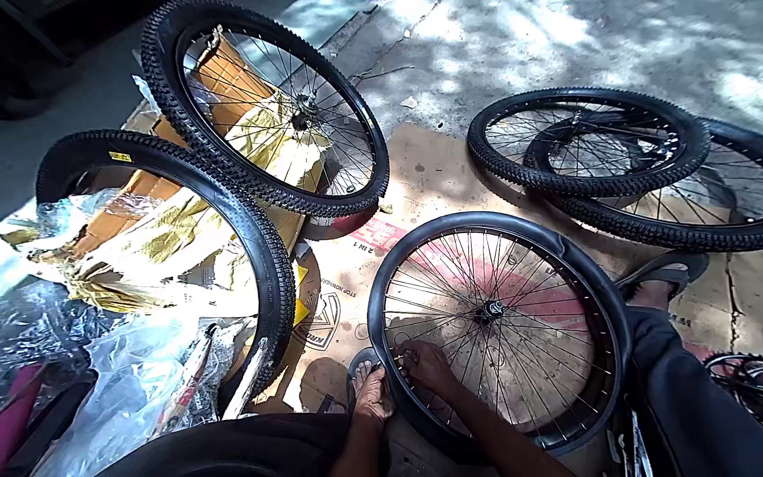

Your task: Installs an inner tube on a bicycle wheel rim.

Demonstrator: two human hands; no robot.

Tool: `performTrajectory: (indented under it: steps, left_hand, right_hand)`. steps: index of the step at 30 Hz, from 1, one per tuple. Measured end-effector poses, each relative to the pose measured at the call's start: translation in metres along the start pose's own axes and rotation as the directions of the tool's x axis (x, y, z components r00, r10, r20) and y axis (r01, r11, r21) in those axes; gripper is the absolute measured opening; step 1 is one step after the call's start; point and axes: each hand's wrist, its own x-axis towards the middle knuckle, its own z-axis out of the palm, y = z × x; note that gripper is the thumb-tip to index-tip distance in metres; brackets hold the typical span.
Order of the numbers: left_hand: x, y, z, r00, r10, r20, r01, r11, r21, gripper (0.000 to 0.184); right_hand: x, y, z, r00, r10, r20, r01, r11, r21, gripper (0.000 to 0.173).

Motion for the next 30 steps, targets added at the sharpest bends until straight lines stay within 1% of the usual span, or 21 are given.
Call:
performTrajectory:
  steps: [2,5,6,8,10,12,13,14,15,16,18,19,20,21,23,24,25,26,28,29,30]
  left_hand:
    - [0.002,-0.001,-0.002,1.000,0.012,-0.012,-0.012,1.000,0.001,0.019]
    - [-0.007,0.003,0.007,0.996,0.053,-0.069,-0.050,0.998,0.046,0.015]
    - [-0.006,0.003,0.006,0.995,0.075,-0.064,-0.072,0.996,0.048,0.018]
    - [-0.001,0.000,-0.002,0.995,0.099,0.007,-0.099,0.994,0.036,0.017]
    - [0.007,-0.002,-0.016,0.985,0.088,0.149,-0.091,0.996,0.011,0.019]
    - [-0.004,0.000,0.001,0.995,0.099,-0.025,-0.098,0.994,0.057,0.018]
    - [-0.003,0.000,0.002,0.992,0.113,-0.051,-0.109,0.991,0.075,0.019]
    - [-0.001,-0.001,0.001,0.991,0.126,-0.051,-0.122,0.990,0.077,0.019]
    - [-0.003,-0.002,0.003,0.989,0.131,-0.065,-0.126,0.990,0.068,0.019]
    - [-0.004,-0.002,0.003,0.990,0.124,-0.060,-0.121,0.991,0.053,0.019]
    - [0.007,-0.002,-0.004,0.996,0.094,0.007,-0.094,0.996,-0.003,0.015]
    - [0.006,-0.002,-0.003,0.997,0.069,0.021,-0.069,0.997,-0.021,0.016]
    - [0.003,-0.002,-0.003,0.998,0.064,0.017,-0.064,0.998,-0.016,0.016]
    - [-0.001,-0.002,-0.003,0.997,0.076,0.000,-0.076,0.997,0.008,0.015]
    - [0.000,-0.006,-0.007,0.993,0.114,0.021,-0.115,0.992,0.052,0.020]
    - [0.001,-0.007,-0.005,0.993,0.114,0.009,-0.114,0.992,0.058,0.018]
    - [0.003,-0.007,-0.004,0.995,0.103,-0.012,-0.102,0.994,0.038,0.016]
    - [0.004,-0.006,-0.005,0.996,0.087,-0.008,-0.087,0.996,0.029,0.015]
    - [0.005,-0.003,-0.004,0.998,0.059,0.027,-0.060,0.998,0.017,0.018]
    - [0.005,-0.003,-0.004,0.998,0.052,0.037,-0.052,0.999,0.009,0.022]
    - [0.006,-0.005,-0.006,0.998,0.050,0.036,-0.050,0.999,0.006,0.021]
  right_hand:
    - [0.002,0.002,0.000,1.000,0.000,0.005,0.000,1.000,0.023,0.023]
    - [0.003,0.003,-0.001,1.000,-0.002,0.005,0.002,1.000,0.021,0.024]
    - [0.002,0.003,0.000,1.000,-0.004,0.004,0.004,1.000,0.016,0.024]
    - [0.000,0.000,0.000,1.000,0.007,0.012,-0.006,1.000,-0.023,0.027]
    - [0.000,-0.005,0.002,0.999,0.046,-0.004,-0.047,0.997,-0.069,0.035]
    - [0.001,-0.016,0.005,0.987,0.148,-0.057,-0.153,0.984,-0.093,0.045]
    - [0.002,-0.020,0.007,0.977,0.196,-0.081,-0.203,0.975,-0.094,0.050]
    - [0.003,-0.021,0.009,0.972,0.209,-0.105,-0.219,0.972,-0.088,0.053]
    - [0.001,-0.017,0.011,0.976,0.179,-0.125,-0.189,0.979,-0.076,0.054]
    - [-0.002,-0.010,0.014,0.985,0.107,-0.139,-0.117,0.991,-0.067,0.053]
    - [-0.006,0.004,0.016,0.990,-0.062,-0.129,0.050,0.994,-0.099,0.046]
    - [-0.007,0.005,0.014,0.990,-0.089,-0.106,0.075,0.989,-0.124,0.043]
    - [-0.009,0.001,0.013,0.995,-0.051,-0.087,0.039,0.991,-0.131,0.042]
    - [-0.009,-0.008,0.012,0.996,0.038,-0.079,-0.047,0.992,-0.116,0.044]
    - [-0.003,-0.021,0.009,0.972,0.212,-0.104,-0.220,0.973,-0.075,0.056]
    - [-0.001,-0.021,0.009,0.964,0.238,-0.120,-0.246,0.967,-0.061,0.059]
    - [0.000,-0.018,0.011,0.968,0.217,-0.127,-0.225,0.973,-0.045,0.060]
    - [-0.002,-0.012,0.013,0.980,0.150,-0.128,-0.156,0.987,-0.036,0.059]
    - [-0.008,-0.001,0.013,0.994,-0.007,-0.108,-0.001,0.997,-0.072,0.051]
    - [-0.011,-0.001,0.011,0.996,-0.011,-0.092,0.002,0.995,-0.097,0.047]
    - [-0.013,-0.005,0.009,0.996,0.047,-0.078,-0.055,0.993,-0.106,0.047]
